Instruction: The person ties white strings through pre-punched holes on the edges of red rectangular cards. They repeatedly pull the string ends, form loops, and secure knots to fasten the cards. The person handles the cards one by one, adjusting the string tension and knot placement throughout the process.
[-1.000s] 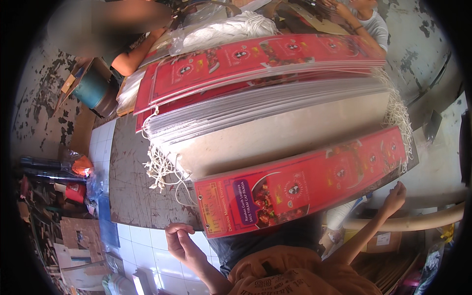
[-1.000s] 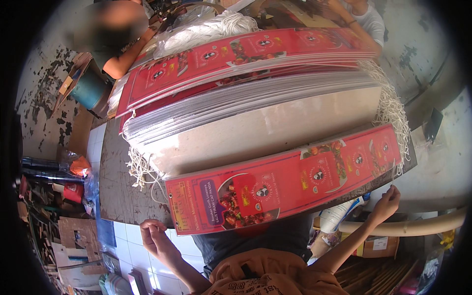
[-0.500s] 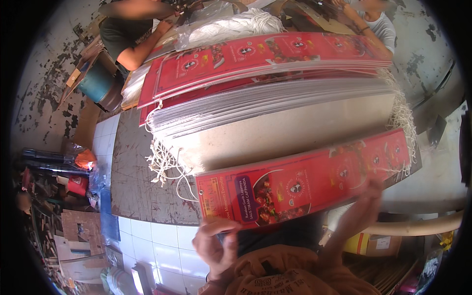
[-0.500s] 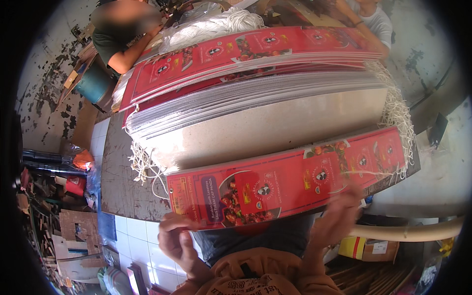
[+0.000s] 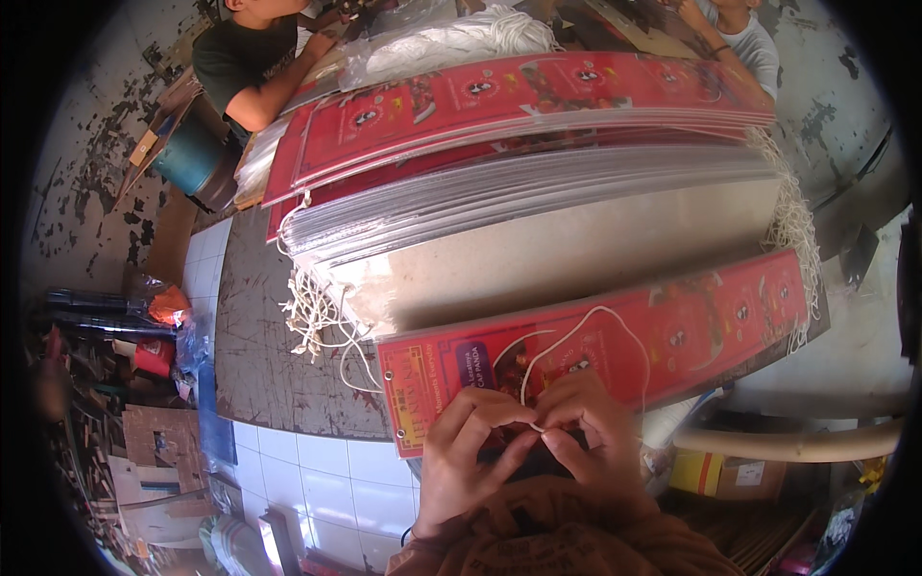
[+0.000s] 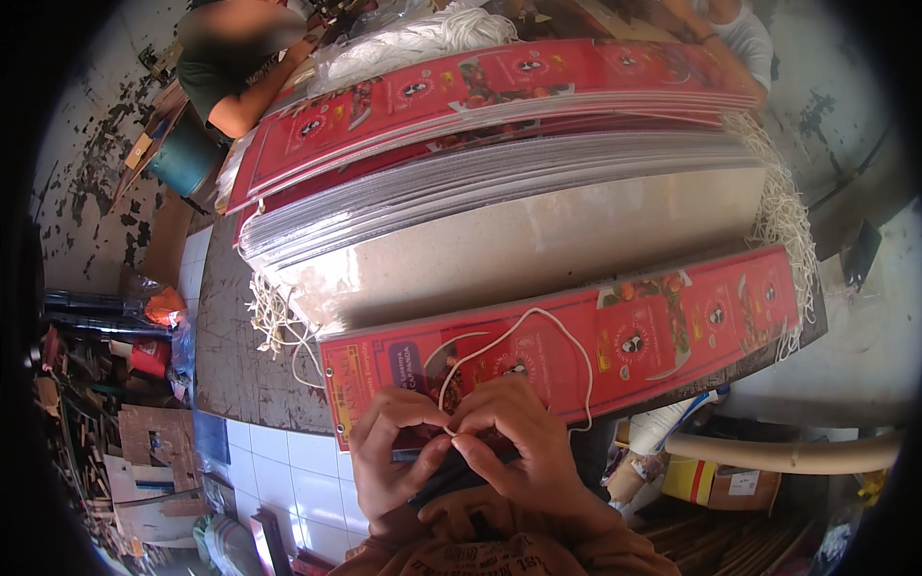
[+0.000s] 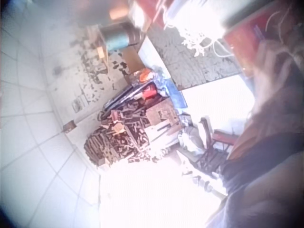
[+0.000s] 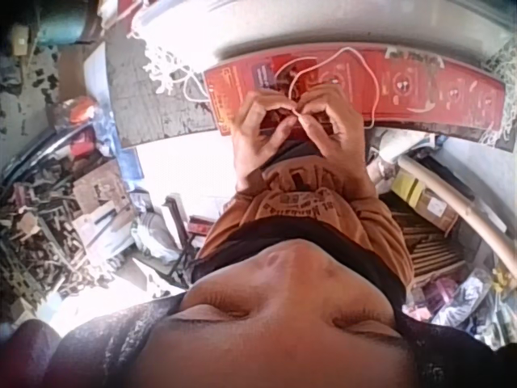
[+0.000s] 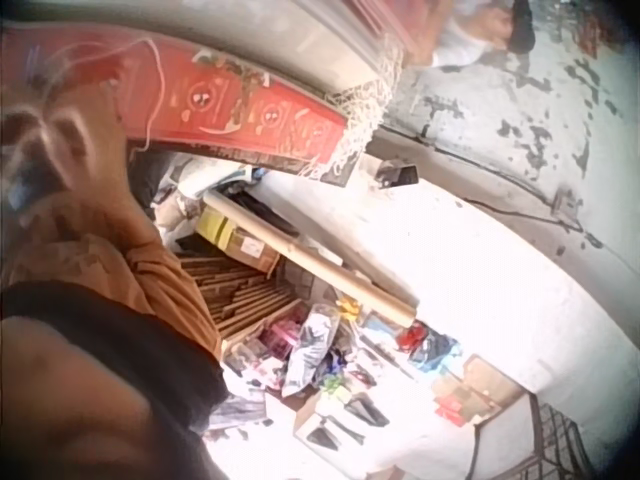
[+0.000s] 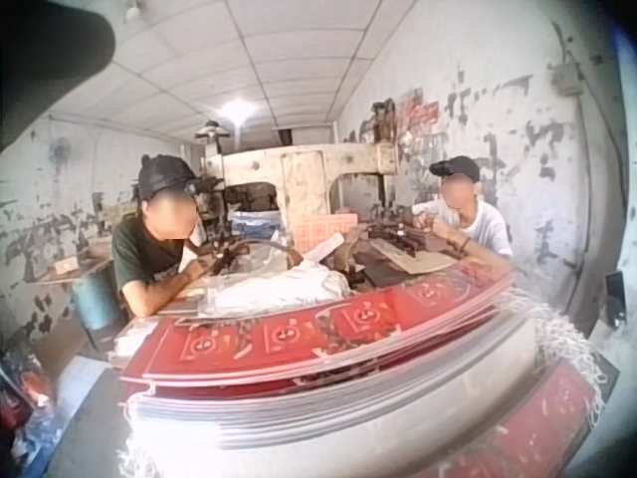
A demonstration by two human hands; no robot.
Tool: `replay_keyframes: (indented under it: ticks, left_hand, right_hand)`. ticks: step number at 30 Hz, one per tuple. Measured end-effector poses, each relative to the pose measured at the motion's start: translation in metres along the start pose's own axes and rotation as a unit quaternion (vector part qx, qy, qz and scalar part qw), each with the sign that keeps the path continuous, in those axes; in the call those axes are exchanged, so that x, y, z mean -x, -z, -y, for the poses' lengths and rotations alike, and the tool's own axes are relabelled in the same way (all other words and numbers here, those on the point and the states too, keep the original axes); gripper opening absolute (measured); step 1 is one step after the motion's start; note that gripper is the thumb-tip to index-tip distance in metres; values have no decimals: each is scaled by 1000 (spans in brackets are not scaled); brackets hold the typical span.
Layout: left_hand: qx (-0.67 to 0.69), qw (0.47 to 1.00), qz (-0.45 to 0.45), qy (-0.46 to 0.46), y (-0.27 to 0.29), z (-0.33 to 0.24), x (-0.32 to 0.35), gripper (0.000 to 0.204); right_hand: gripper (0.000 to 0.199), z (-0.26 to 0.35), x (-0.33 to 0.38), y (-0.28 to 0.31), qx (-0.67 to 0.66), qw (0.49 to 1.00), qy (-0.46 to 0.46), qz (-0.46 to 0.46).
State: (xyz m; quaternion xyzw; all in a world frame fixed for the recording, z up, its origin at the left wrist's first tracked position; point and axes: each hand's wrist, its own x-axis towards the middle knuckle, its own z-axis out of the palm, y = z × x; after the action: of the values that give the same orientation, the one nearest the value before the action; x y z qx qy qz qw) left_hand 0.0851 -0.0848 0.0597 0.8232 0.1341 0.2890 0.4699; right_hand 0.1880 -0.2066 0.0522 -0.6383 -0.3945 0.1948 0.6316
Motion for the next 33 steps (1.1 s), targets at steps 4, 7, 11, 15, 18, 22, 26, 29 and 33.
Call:
replay_keyframes:
  ticks: [4,7,11,15,18,22,26,29,33]
  left_hand:
    - [-40,998,-39,2,-3,-8,-6,25]
    - [-41,998,-49,-13,-8,-9,-15,24]
    - [-22,999,-43,-13,-14,3,-17,22]
    - [-10,998,-59,19,-15,5,-14,22]
    - [-10,998,-63,21,-15,5,-14,23]
    - [-12,998,-60,32,-15,3,-14,25]
    - [-11,998,-59,34,-15,5,-13,28]
    - [5,997,-62,44,-16,6,-11,28]
    - [22,996,-64,52,-16,7,-10,27]
  right_hand:
    - [10,7,-15,7,-18,1000,-1,9]
    - [7,-7,-24,9,-55,998,39,6]
    - [7,-15,-25,11,-83,996,17,4]
    - [10,-14,-27,9,-45,999,30,6]
    - [14,-12,-28,8,-23,999,31,3]
    - [17,-12,-30,9,2,999,47,9]
    - [17,-13,-31,8,17,998,56,8]
    - [17,-13,-32,8,25,998,63,10]
    - [16,-11,-31,7,36,998,53,12]
